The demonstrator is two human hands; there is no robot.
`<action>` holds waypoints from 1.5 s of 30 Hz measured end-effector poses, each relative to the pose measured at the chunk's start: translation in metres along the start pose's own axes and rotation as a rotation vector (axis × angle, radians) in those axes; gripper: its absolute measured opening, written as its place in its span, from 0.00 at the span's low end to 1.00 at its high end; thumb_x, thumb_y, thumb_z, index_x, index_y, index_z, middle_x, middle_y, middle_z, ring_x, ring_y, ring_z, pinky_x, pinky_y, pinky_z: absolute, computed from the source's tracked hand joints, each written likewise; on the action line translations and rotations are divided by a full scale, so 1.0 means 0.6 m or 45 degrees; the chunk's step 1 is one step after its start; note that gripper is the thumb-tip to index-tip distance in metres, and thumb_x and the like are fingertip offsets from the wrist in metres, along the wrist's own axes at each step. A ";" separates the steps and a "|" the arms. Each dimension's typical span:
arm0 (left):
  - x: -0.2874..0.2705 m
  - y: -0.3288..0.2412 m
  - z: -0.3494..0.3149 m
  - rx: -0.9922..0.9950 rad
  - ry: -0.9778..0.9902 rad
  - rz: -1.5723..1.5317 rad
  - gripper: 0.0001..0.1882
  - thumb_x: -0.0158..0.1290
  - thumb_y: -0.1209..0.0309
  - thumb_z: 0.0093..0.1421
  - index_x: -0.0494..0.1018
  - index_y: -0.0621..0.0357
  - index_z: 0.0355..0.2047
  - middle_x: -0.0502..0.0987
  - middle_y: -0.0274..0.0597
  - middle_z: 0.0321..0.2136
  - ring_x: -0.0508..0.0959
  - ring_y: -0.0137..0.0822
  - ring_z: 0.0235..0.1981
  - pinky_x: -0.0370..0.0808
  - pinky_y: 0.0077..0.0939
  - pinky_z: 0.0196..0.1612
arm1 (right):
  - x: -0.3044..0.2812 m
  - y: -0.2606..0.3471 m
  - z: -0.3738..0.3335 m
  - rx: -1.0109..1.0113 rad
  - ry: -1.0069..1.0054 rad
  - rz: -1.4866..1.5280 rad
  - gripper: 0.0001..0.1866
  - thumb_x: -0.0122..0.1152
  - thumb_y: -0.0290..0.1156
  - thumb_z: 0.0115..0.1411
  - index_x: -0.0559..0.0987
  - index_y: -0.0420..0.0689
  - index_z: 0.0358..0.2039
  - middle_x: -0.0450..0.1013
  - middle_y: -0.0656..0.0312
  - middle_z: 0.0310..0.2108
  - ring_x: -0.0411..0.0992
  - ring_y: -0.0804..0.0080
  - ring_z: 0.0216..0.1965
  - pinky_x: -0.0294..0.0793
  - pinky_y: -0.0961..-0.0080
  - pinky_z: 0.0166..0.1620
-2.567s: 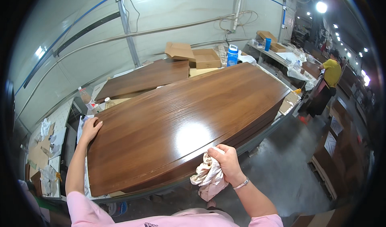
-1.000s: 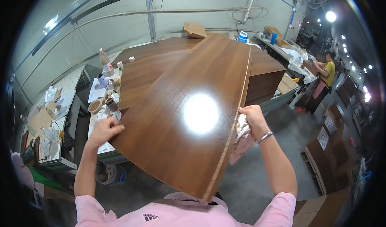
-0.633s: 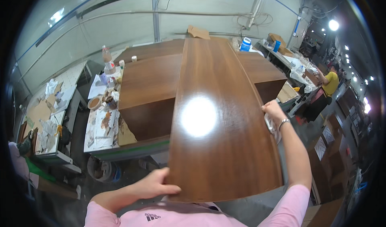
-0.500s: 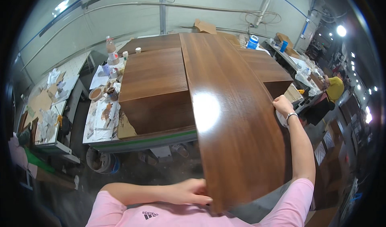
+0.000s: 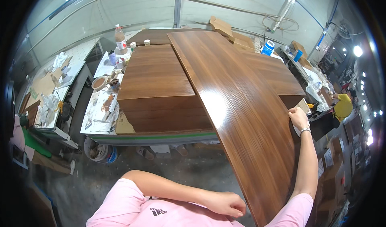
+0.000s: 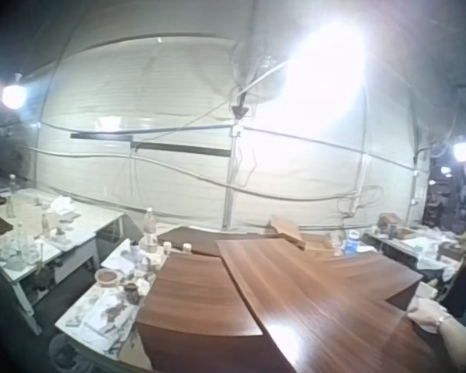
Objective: The person rubs the edges of wooden boards with a small block and wipes the surfaces with a cloth. The person then pours liquid from a bottle onto the cloth and continues wiping the wooden boards.
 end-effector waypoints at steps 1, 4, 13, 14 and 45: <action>-0.029 -0.009 -0.031 0.046 -0.096 0.043 0.14 0.49 0.65 0.70 0.75 0.66 0.43 0.80 0.44 0.36 0.79 0.35 0.36 0.75 0.33 0.41 | 0.006 0.004 -0.001 0.024 0.032 0.004 0.15 0.59 0.36 0.57 0.86 0.45 0.41 0.79 0.50 0.45 0.77 0.56 0.49 0.74 0.66 0.53; -0.119 -0.032 -0.153 0.012 -0.331 0.095 0.14 0.52 0.66 0.68 0.76 0.63 0.47 0.81 0.45 0.38 0.79 0.35 0.40 0.76 0.31 0.45 | -0.003 0.020 0.003 -0.125 -0.032 -0.197 0.13 0.60 0.34 0.56 0.87 0.47 0.39 0.79 0.48 0.39 0.77 0.50 0.45 0.75 0.62 0.50; -0.332 -0.184 -0.575 0.342 -1.244 0.175 0.13 0.59 0.71 0.63 0.79 0.68 0.44 0.82 0.47 0.33 0.83 0.33 0.36 0.78 0.27 0.43 | -0.009 0.398 0.007 -0.683 -0.474 -0.273 0.08 0.57 0.26 0.55 0.81 0.49 0.35 0.76 0.62 0.34 0.75 0.58 0.41 0.75 0.59 0.41; -0.351 -0.186 -0.625 0.428 -1.376 0.127 0.12 0.59 0.71 0.63 0.79 0.69 0.43 0.82 0.47 0.33 0.83 0.33 0.36 0.78 0.26 0.43 | 0.001 0.448 0.018 -0.712 -0.466 -0.232 0.09 0.56 0.26 0.56 0.82 0.49 0.35 0.76 0.63 0.34 0.75 0.59 0.41 0.75 0.60 0.41; -0.609 0.154 -1.228 -0.714 -2.894 1.122 0.07 0.58 0.79 0.56 0.79 0.59 0.36 0.81 0.44 0.33 0.82 0.41 0.33 0.77 0.34 0.39 | 0.087 0.535 0.140 -0.471 -0.262 0.173 0.09 0.51 0.17 0.62 0.75 0.38 0.42 0.70 0.55 0.39 0.73 0.55 0.41 0.71 0.70 0.47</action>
Point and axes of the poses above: each hand's wrist, its own z-axis towards the middle knuckle, its own x-axis out of the palm, y = z × x, the point moved 10 cm from there along z, towards the middle knuckle
